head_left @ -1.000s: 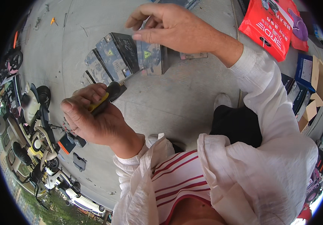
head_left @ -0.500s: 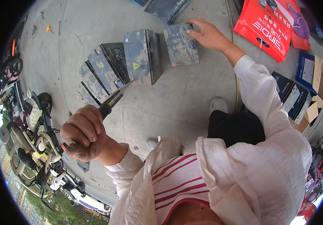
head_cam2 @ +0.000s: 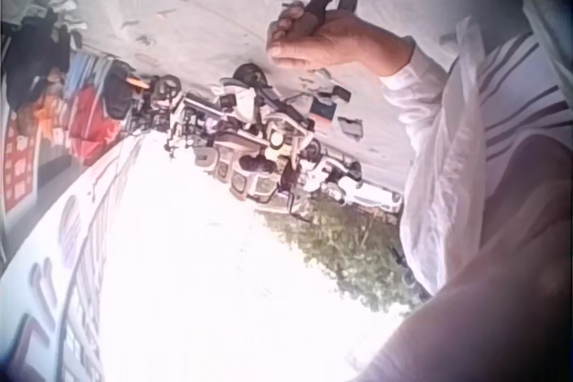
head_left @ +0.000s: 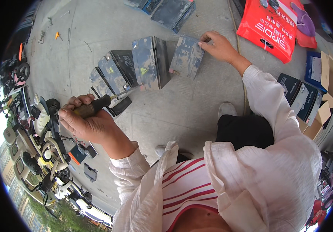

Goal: The person sits on the ground and uses a yellow-handled screwdriver to open the tops of several rectangular batteries laid out in front. They repeatedly pry open the battery caps, remove them, and set them aside, then continue to the next battery in the row.

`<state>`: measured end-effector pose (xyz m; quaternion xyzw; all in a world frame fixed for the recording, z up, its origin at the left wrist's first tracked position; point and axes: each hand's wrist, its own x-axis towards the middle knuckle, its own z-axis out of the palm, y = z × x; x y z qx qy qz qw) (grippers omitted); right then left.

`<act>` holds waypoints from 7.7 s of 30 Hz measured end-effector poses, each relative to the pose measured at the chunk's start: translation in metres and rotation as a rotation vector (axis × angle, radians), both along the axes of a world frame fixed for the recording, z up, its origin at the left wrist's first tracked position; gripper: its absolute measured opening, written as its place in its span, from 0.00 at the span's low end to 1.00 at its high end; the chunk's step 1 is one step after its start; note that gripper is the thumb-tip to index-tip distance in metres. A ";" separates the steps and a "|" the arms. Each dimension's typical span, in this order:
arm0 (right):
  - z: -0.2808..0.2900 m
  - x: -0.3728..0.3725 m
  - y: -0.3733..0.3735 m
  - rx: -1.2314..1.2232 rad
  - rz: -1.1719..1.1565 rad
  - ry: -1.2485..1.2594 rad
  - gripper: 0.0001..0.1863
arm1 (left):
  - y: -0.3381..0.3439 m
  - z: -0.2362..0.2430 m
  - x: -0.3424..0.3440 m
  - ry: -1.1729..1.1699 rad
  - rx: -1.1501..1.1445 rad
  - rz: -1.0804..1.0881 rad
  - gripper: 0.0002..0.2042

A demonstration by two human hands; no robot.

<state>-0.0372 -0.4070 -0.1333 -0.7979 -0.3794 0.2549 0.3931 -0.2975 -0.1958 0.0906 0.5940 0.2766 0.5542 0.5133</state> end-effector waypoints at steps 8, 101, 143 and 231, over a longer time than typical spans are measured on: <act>0.005 -0.039 -0.031 0.036 -0.178 0.198 0.14 | 0.020 0.000 -0.016 -0.080 -0.099 -0.566 0.19; 0.075 -0.113 -0.017 0.128 0.225 0.276 0.08 | 0.023 0.009 -0.044 -0.166 -0.066 0.275 0.15; 0.314 -0.219 0.171 0.312 0.582 -0.427 0.17 | 0.027 -0.018 -0.087 0.086 -0.067 -0.222 0.22; 0.298 -0.236 0.164 0.233 0.390 -0.624 0.21 | 0.038 -0.154 -0.105 1.188 -0.442 -0.260 0.45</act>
